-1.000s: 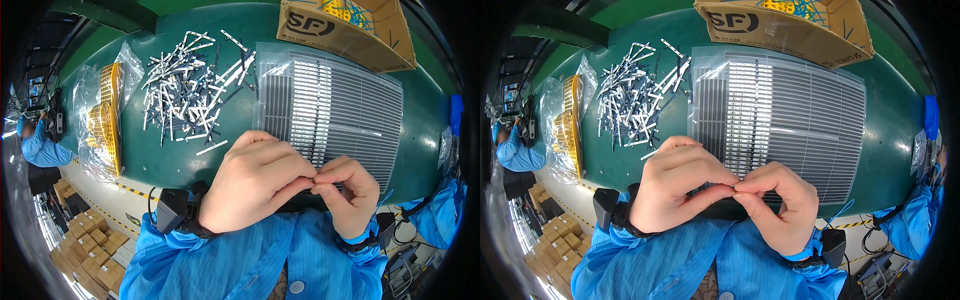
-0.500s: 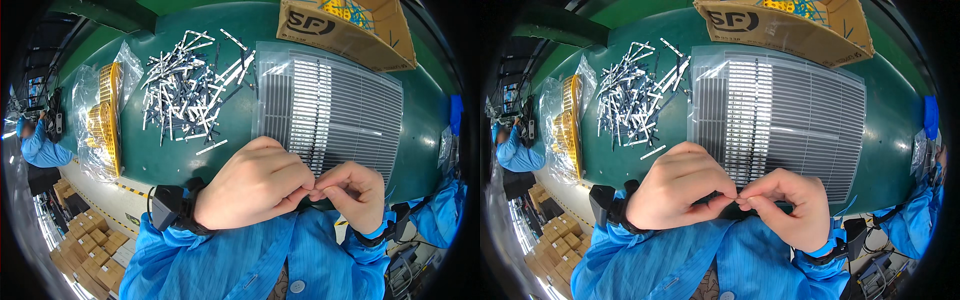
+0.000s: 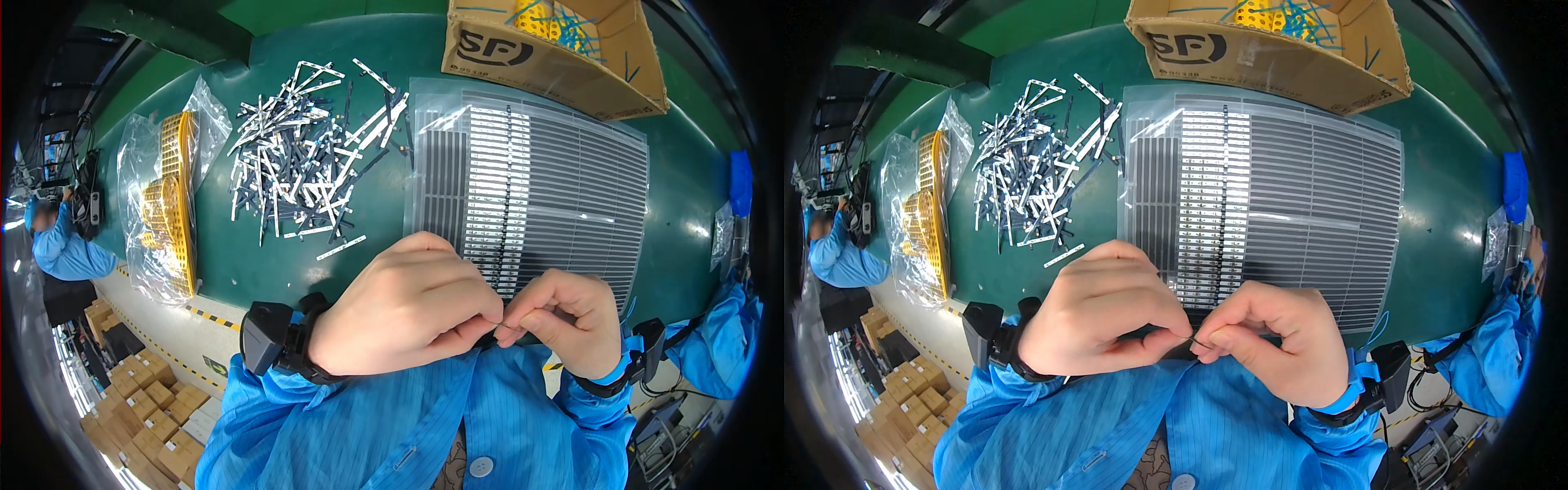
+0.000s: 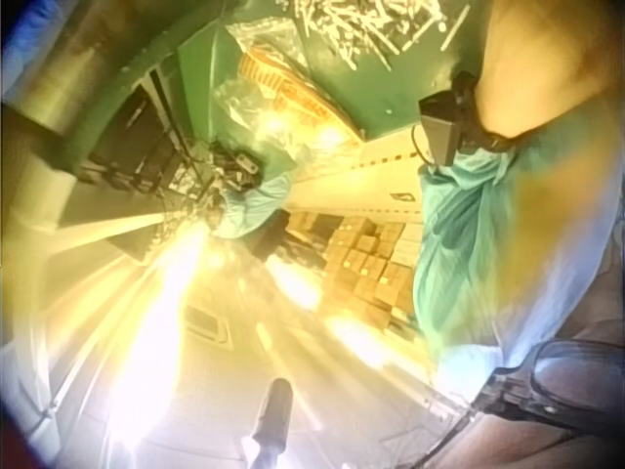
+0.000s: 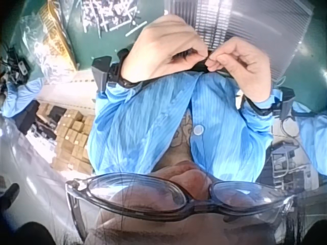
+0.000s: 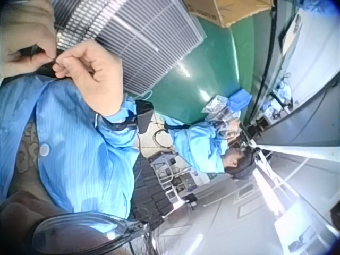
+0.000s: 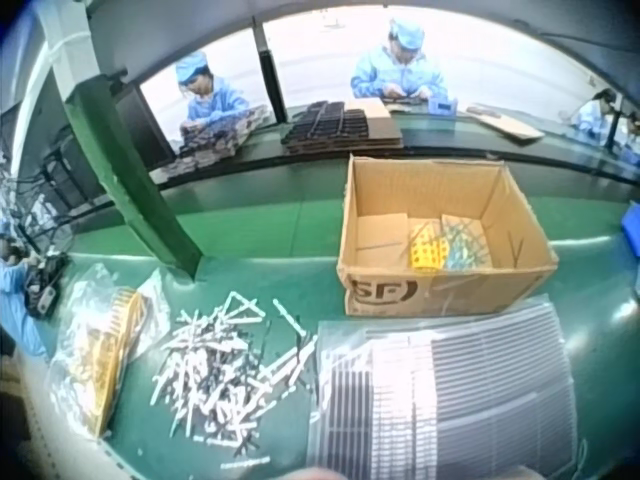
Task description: Inserting small metal strips into a slotted plastic sheet on a production line.
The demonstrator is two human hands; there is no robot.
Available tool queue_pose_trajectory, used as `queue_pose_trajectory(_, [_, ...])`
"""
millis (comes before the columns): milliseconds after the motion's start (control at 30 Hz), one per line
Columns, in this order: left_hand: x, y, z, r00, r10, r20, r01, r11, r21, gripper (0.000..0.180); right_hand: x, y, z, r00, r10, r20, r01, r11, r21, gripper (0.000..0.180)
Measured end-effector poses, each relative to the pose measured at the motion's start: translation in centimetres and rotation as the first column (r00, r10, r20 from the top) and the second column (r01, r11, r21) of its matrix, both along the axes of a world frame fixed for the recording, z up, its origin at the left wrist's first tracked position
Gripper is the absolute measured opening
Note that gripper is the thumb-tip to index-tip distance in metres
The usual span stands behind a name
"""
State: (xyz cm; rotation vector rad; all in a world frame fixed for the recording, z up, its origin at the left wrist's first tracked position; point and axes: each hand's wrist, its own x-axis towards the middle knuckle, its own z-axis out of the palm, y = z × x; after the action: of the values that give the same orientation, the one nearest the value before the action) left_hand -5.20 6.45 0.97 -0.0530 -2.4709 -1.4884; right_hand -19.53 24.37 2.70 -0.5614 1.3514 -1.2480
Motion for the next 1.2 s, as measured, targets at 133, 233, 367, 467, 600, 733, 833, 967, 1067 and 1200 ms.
queue_pose_trajectory(133, [0.07,-0.05,0.13,0.999,0.017,-0.033,-0.016,1.0,0.022,0.017,0.21,-0.1,0.16,0.999,-0.013,-0.034,0.013,1.0,-0.008,0.006])
queue_pose_trajectory(233, [0.27,-0.2,0.2,0.999,0.024,-0.028,-0.023,0.999,0.037,0.018,0.21,-0.06,0.28,0.998,-0.046,-0.04,0.044,0.999,-0.026,0.006])
queue_pose_trajectory(367, [0.41,-0.44,0.26,0.999,0.045,-0.006,-0.045,0.998,0.038,0.017,0.15,-0.09,0.39,0.98,-0.066,-0.186,0.052,0.996,-0.079,0.009])
queue_pose_trajectory(467, [0.53,-0.43,0.26,0.999,0.051,-0.008,-0.051,0.998,0.041,0.017,0.22,-0.31,0.4,0.965,-0.043,-0.259,0.021,0.996,-0.087,0.011])
queue_pose_trajectory(600, [0.61,-0.33,0.48,0.999,0.051,0.002,-0.051,0.998,0.022,0.016,0.23,-0.3,0.49,0.956,-0.02,-0.291,-0.005,0.997,-0.083,0.012])
queue_pose_trajectory(733, [0.62,-0.43,0.34,0.999,0.044,0.014,-0.044,0.999,0.016,0.016,0.28,-0.46,0.54,0.946,-0.025,-0.323,-0.003,0.996,-0.087,0.012])
queue_pose_trajectory(833, [0.64,-0.44,0.42,0.999,0.028,0.034,-0.028,1.0,0.013,0.016,0.31,-0.52,0.61,0.937,-0.011,-0.35,-0.017,0.997,-0.077,0.012])
queue_pose_trajectory(967, [0.77,-0.41,0.16,0.999,0.031,0.028,-0.031,0.999,0.013,0.017,0.16,-0.57,0.58,0.939,0.031,-0.344,-0.06,0.996,-0.072,0.011])
queue_pose_trajectory(1067, [0.8,-0.38,0.25,1.0,0.01,0.002,-0.01,0.999,0.048,0.016,0.05,-0.79,0.74,0.955,0.069,-0.288,-0.094,0.993,-0.075,0.01])
queue_pose_trajectory(1200, [0.7,-0.5,0.74,0.998,-0.039,-0.05,0.045,0.991,0.126,0.019,-0.06,-0.65,0.46,0.993,0.062,-0.1,-0.066,0.997,-0.034,0.008])
